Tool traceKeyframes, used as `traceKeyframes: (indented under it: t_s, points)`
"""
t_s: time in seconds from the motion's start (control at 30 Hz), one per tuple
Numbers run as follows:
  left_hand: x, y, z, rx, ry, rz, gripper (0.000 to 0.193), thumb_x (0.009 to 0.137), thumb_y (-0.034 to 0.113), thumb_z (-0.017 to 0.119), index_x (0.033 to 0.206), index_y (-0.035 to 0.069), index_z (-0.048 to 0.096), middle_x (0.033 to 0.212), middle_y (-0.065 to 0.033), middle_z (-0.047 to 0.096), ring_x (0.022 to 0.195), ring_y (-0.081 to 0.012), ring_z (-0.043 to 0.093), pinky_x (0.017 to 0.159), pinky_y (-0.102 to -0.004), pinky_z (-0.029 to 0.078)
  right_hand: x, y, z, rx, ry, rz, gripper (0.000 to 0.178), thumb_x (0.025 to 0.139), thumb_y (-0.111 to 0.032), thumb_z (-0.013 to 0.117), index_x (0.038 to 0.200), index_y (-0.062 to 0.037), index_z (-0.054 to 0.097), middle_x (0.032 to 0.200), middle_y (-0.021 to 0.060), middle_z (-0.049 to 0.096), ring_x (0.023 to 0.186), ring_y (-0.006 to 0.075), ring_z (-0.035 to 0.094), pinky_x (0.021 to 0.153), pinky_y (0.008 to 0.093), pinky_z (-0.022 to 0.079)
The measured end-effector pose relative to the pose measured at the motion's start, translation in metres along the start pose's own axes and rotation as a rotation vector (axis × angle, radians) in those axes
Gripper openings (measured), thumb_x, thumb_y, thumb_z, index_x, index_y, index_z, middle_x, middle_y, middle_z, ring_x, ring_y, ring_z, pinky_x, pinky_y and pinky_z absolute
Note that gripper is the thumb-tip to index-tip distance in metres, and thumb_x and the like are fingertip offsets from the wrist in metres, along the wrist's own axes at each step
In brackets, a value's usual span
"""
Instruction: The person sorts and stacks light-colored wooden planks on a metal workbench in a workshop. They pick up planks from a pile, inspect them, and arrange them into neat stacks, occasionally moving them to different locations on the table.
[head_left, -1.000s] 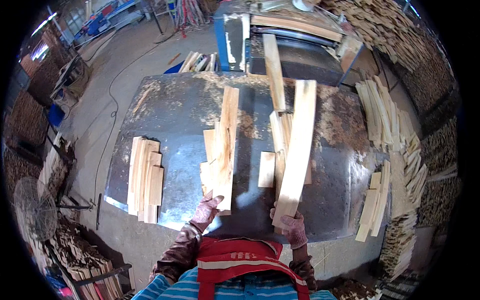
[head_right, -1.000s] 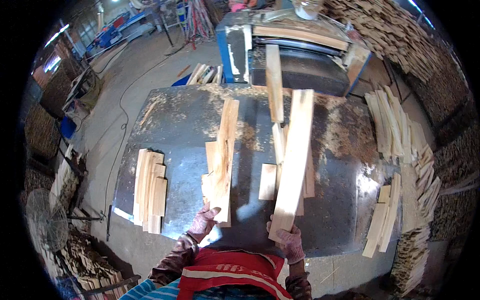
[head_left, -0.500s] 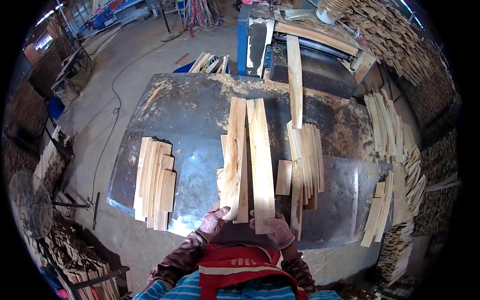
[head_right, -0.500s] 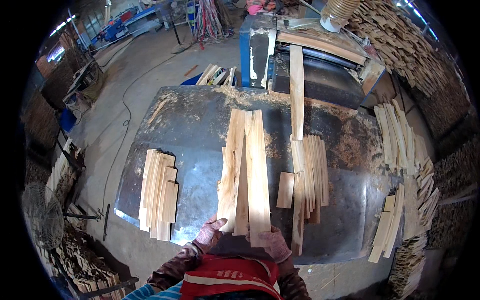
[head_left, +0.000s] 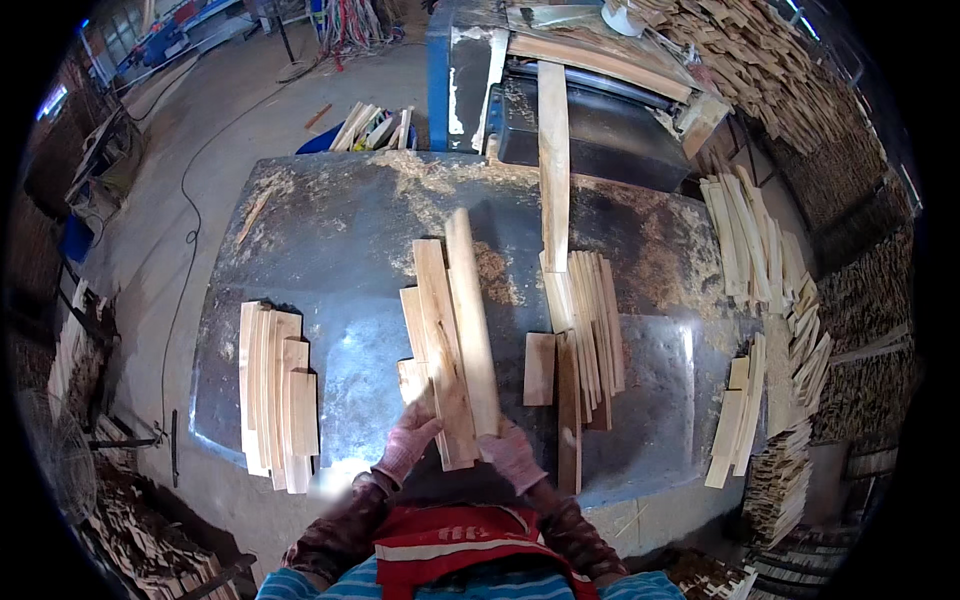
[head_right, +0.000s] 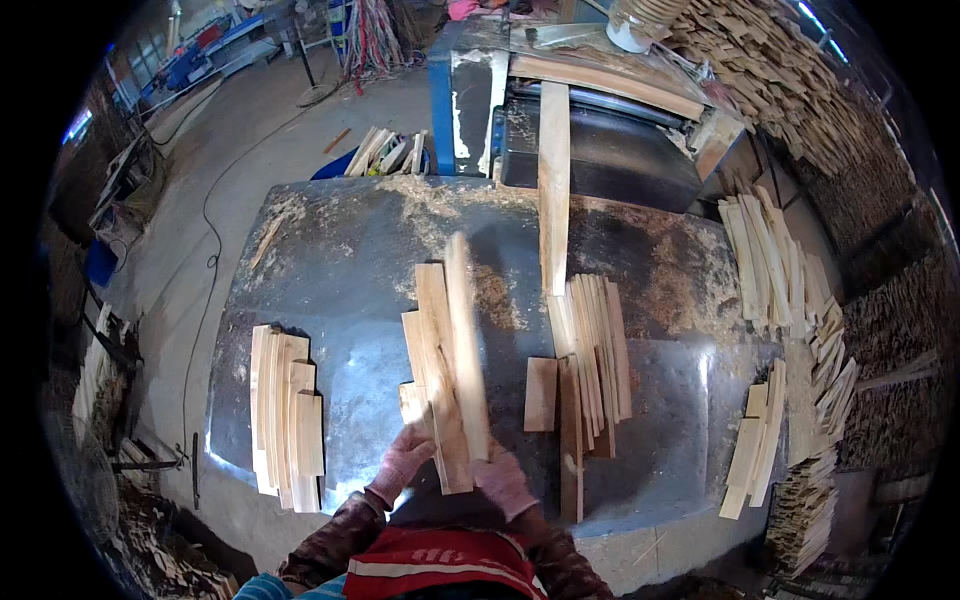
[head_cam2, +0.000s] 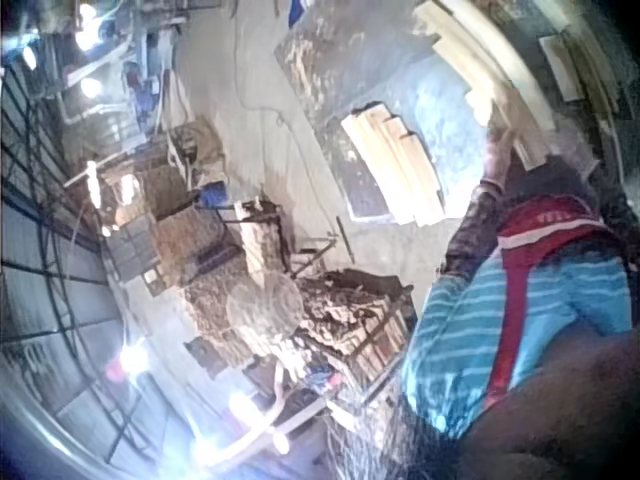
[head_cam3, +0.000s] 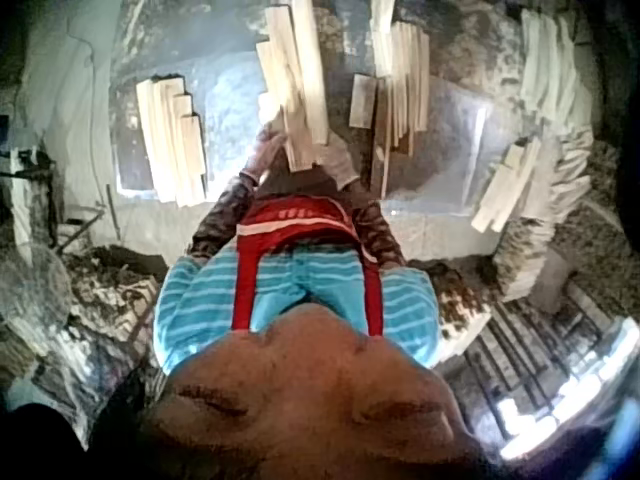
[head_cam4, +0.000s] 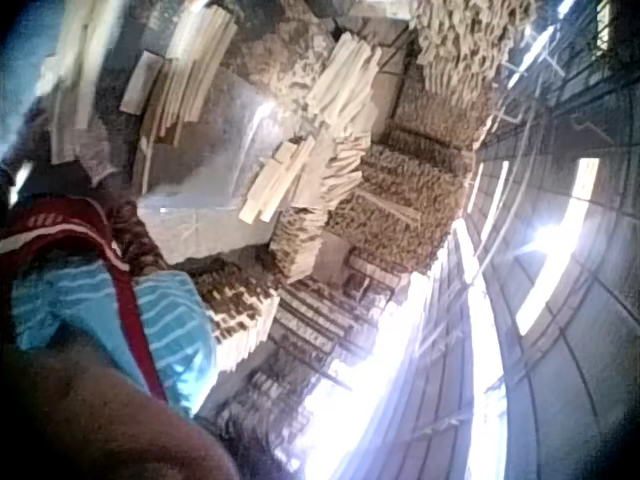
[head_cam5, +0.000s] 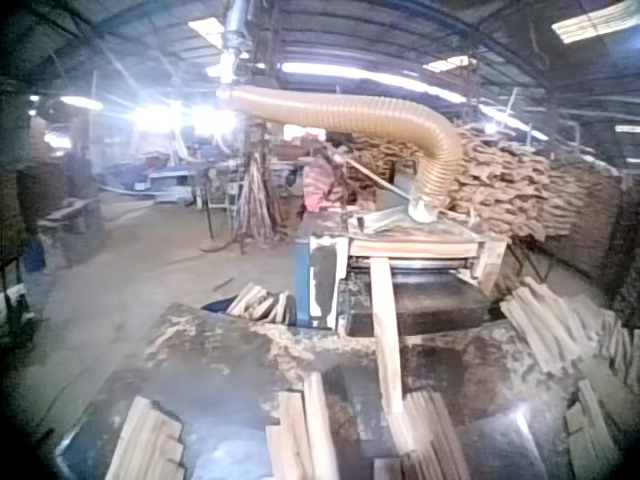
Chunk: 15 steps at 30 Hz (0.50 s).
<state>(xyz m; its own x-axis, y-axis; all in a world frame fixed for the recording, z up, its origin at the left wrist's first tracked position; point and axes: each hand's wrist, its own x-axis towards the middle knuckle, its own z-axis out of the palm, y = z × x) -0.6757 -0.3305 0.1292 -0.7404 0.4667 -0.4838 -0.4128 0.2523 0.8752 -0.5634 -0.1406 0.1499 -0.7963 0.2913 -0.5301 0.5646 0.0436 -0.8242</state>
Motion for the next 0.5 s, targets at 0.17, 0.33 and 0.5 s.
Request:
traceKeyframes:
  t_s: [0.17,0.33,0.5]
  points:
    - [0.035,0.086,0.012,-0.442,-0.068,-0.055,0.056,0.084,0.012,0.063,0.138,0.004,0.048,0.114,-0.0103,0.065,0.101,-0.0237,0.065,0.088,-0.0362,0.054,0.016,-0.068,0.021,-0.632,0.067,-0.574,0.058,0.089,-0.038,0.064,0.133,-0.0024,0.051,0.128,0.0228,0.058,0.111,0.0404,0.059,0.092,0.0462,0.049]
    - [0.052,0.100,-0.020,-0.670,-0.175,-0.057,0.068,0.079,0.006,0.062,0.144,0.005,0.043,0.125,-0.0139,0.062,0.109,-0.0276,0.064,0.097,-0.0416,0.053,0.124,-0.139,-0.070,-0.673,0.728,-0.724,0.077,0.082,-0.030,0.073,0.145,-0.0013,0.040,0.142,0.0244,0.047,0.122,0.0417,0.052,0.103,0.0475,0.042]
    - [0.051,0.114,-0.017,-0.752,-0.164,-0.130,0.066,0.076,0.003,0.063,0.139,0.002,0.046,0.121,-0.0131,0.063,0.109,-0.0256,0.063,0.097,-0.0386,0.052,0.231,-0.195,-0.157,-0.647,0.852,-0.237,0.090,0.081,-0.025,0.073,0.151,-0.0044,0.021,0.141,0.0273,0.047,0.122,0.0446,0.053,0.102,0.0493,0.046]
